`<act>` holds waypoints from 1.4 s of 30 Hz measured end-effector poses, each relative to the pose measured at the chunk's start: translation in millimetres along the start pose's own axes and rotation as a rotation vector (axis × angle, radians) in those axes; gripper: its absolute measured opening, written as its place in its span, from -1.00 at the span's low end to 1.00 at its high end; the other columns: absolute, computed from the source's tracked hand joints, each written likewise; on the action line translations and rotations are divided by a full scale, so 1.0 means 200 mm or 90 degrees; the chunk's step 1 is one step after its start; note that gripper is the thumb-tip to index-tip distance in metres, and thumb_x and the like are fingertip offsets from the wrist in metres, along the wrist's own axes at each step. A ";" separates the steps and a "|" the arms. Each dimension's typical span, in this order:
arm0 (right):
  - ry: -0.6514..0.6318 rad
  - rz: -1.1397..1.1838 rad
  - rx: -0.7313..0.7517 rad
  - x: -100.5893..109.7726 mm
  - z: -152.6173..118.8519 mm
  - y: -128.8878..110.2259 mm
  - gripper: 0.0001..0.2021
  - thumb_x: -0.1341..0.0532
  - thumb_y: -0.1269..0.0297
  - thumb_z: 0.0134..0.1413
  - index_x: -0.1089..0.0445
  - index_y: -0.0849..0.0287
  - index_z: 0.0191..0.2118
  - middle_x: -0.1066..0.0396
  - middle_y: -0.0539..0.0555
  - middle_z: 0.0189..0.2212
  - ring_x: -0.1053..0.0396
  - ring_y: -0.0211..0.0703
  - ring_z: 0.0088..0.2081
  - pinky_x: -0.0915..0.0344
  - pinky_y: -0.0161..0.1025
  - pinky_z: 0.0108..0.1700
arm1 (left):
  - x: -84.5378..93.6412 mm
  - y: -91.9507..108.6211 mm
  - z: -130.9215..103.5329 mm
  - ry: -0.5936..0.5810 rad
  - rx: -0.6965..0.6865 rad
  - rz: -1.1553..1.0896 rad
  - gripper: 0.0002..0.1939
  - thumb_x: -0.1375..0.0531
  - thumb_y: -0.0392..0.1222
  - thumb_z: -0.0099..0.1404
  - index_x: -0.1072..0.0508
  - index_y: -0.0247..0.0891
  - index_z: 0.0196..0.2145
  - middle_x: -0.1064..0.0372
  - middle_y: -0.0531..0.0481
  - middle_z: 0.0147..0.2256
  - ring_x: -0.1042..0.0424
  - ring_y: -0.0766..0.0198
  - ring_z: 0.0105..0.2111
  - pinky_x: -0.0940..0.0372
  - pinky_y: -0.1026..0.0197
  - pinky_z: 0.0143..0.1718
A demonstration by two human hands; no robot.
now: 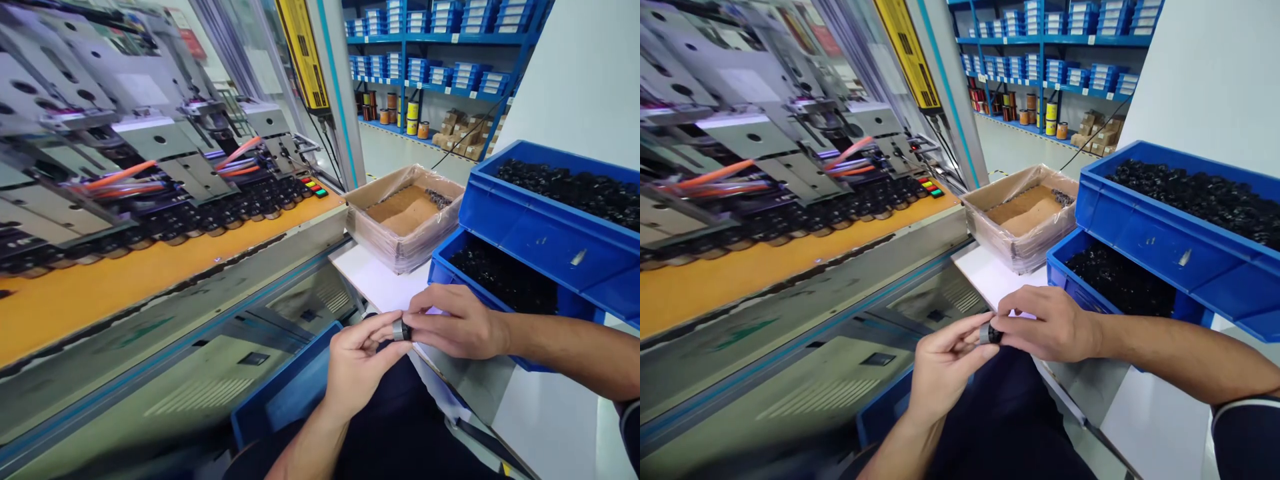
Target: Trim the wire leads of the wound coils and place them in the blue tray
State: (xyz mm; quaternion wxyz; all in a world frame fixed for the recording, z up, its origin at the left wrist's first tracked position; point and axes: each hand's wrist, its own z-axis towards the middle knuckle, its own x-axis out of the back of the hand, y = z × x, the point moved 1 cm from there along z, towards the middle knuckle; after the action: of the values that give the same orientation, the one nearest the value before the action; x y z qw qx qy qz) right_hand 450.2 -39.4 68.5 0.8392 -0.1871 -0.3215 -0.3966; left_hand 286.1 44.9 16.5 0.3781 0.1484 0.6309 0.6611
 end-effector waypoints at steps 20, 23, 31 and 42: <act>-0.011 0.028 0.032 -0.01 0.01 -0.02 -0.90 -0.11 0.37 0.35 -0.32 0.28 -0.15 -0.41 0.05 -0.44 -0.36 -0.28 -0.44 -0.38 -0.33 -0.40 | 0.06 -0.03 0.05 -0.126 0.183 -0.136 -0.58 -0.53 -0.16 -0.19 -0.65 -0.24 -0.29 -0.60 -0.08 -0.44 -0.57 0.18 -0.41 -0.46 0.18 -0.27; -0.004 0.005 0.049 -0.02 0.01 -0.02 -0.89 -0.13 0.37 0.34 -0.32 0.31 -0.14 -0.39 0.04 -0.47 -0.33 -0.28 -0.47 -0.34 -0.33 -0.43 | 0.04 -0.04 0.05 -0.119 0.181 -0.150 -0.59 -0.53 -0.16 -0.20 -0.66 -0.24 -0.31 -0.60 -0.08 -0.45 -0.57 0.19 -0.40 -0.46 0.21 -0.27; -0.004 -0.154 0.081 0.00 0.00 -0.04 -0.79 -0.12 0.50 0.24 -0.31 0.44 -0.03 -0.44 0.24 -0.30 -0.43 -0.10 -0.28 -0.46 -0.17 -0.31 | -0.09 -0.03 0.00 0.101 -0.015 -0.105 -0.65 -0.49 -0.26 -0.10 -0.62 -0.24 -0.28 -0.62 -0.08 -0.36 -0.60 0.18 -0.32 -0.49 0.18 -0.20; -0.025 0.052 0.011 0.03 0.00 -0.18 -0.78 -0.09 0.58 0.23 -0.34 0.41 -0.03 -0.46 0.25 -0.30 -0.46 -0.12 -0.24 -0.53 -0.18 -0.22 | 0.00 0.13 -0.05 -0.051 -0.556 0.346 -0.80 -0.35 -0.26 0.17 -0.57 -0.24 -0.20 -0.57 -0.07 -0.37 -0.56 0.25 -0.37 -0.46 0.24 -0.31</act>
State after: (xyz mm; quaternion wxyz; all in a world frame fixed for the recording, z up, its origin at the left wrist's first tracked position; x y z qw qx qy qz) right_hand 424.8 -64.0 75.0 0.8497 -0.2008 -0.3333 -0.3558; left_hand 271.6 39.7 40.1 0.2434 0.1601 0.2195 0.9311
